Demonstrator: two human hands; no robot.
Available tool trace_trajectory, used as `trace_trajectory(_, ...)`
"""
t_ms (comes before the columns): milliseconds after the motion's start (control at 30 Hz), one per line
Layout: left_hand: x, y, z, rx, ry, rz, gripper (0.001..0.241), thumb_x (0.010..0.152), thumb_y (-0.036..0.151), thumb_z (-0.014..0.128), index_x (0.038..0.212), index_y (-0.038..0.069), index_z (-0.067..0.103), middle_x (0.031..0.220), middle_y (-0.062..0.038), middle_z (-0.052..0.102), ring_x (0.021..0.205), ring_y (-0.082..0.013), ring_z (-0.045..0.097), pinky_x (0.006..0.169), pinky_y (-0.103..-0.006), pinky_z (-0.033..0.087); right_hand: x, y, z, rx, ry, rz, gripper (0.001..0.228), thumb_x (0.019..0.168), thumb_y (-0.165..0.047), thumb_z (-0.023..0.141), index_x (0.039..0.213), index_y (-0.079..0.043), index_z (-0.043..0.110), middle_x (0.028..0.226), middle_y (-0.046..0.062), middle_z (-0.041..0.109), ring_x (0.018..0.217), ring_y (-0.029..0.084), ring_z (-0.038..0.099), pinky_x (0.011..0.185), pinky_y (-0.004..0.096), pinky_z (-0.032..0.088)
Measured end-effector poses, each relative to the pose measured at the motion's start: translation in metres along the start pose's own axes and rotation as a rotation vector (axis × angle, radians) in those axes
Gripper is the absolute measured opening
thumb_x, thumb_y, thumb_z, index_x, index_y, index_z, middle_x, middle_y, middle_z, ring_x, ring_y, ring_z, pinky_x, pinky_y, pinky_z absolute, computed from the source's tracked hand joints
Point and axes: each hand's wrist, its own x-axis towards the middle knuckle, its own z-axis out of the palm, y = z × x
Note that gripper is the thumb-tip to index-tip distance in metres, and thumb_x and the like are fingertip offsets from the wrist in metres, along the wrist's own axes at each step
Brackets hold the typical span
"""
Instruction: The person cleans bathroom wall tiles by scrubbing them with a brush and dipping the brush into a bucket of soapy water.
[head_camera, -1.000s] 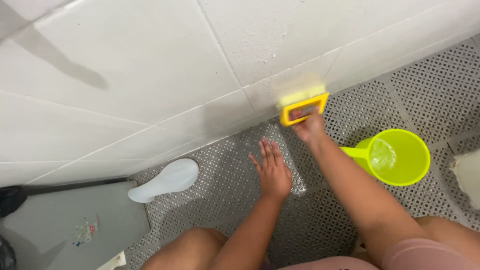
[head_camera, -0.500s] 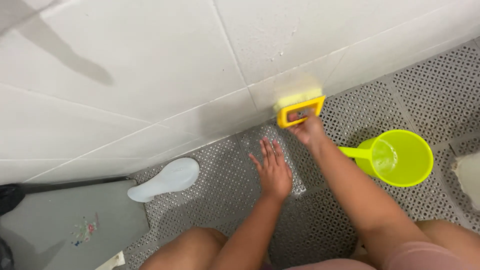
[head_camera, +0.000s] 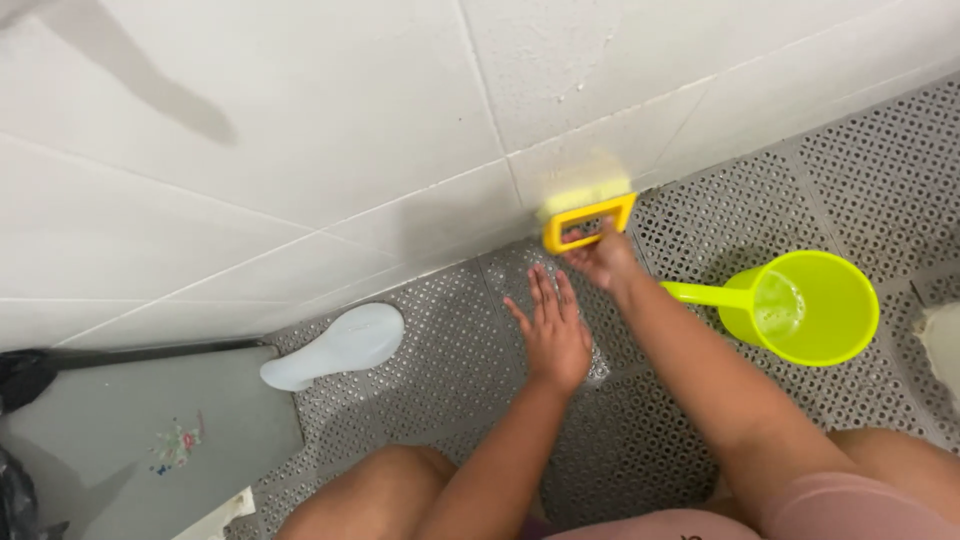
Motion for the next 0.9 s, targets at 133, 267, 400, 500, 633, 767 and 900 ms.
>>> trace_trajectory(133,-0.003,-0.002,-0.003,-0.01,-0.049,0.004,0.088,0.09,0.017,0.058,0.16,-0.005,0.01,0.167,-0.033,0.0,0.157,-0.0433,0.0,0.114,-0.0764,-0.007,-0.002,-0.114,-0.051,0.203,0.129,-0.317,0.048,0.106,-0.055,0.023,0.131,-0.016,0.037,0.097,0.009,0.06,0.095,0.024,0.067,0.089,0.048,0.061)
trace_trajectory(267,-0.004,-0.003,-0.003,-0.053,0.066,0.027,0.087,0.09,0.017,0.06,0.16,-0.003,0.011,0.167,-0.032,0.004,0.157,-0.044,0.003,0.115,-0.0768,-0.005,0.01,-0.049,-0.026,0.082,0.067,-0.213,0.048,0.109,-0.052,0.032,0.134,-0.013,0.044,0.096,0.011,0.06,0.087,0.024,0.062,0.086,0.048,0.061)
trace_trajectory(400,0.004,-0.001,-0.01,-0.042,0.023,0.038,0.09,0.088,0.015,0.061,0.16,-0.004,0.01,0.167,-0.033,0.004,0.156,-0.0442,0.002,0.113,-0.078,-0.006,0.013,0.044,0.013,-0.026,-0.087,0.09,0.045,0.111,-0.05,0.035,0.127,-0.009,0.046,0.104,0.019,0.067,0.09,0.031,0.066,0.086,0.049,0.058)
trace_trajectory(500,0.0,-0.001,-0.006,-0.036,0.033,0.027,0.089,0.088,0.015,0.061,0.16,-0.002,0.011,0.167,-0.032,0.004,0.157,-0.0438,0.002,0.114,-0.0779,-0.007,0.025,-0.007,-0.02,0.071,-0.03,0.046,0.049,0.109,-0.052,0.029,0.125,-0.012,0.052,0.098,0.013,0.066,0.086,0.028,0.066,0.083,0.051,0.058)
trace_trajectory(633,0.004,-0.003,-0.008,-0.034,-0.035,0.02,0.089,0.089,0.014,0.06,0.161,-0.002,0.01,0.167,-0.033,0.001,0.157,-0.0433,0.0,0.112,-0.0783,-0.009,0.012,-0.115,-0.053,0.176,0.21,-0.304,0.049,0.112,-0.059,0.029,0.127,-0.014,0.043,0.085,0.003,0.051,0.076,0.018,0.053,0.08,0.047,0.057)
trace_trajectory(767,0.002,0.001,-0.002,-0.037,0.005,0.022,0.088,0.09,0.012,0.06,0.161,-0.001,0.01,0.168,-0.032,0.001,0.158,-0.0428,0.001,0.113,-0.0771,-0.009,0.002,-0.022,-0.016,0.08,0.017,-0.191,0.041,0.109,-0.044,0.033,0.129,-0.01,0.045,0.094,0.014,0.062,0.083,0.03,0.066,0.084,0.055,0.062)
trace_trajectory(900,0.018,-0.002,-0.008,-0.049,-0.046,-0.022,0.091,0.088,0.012,0.06,0.161,0.001,0.008,0.167,-0.031,-0.002,0.157,-0.0421,0.0,0.113,-0.0773,-0.009,-0.007,0.042,0.034,0.037,-0.128,0.108,0.05,0.11,-0.047,0.034,0.143,-0.01,0.04,0.115,0.02,0.065,0.101,0.039,0.067,0.095,0.056,0.053)
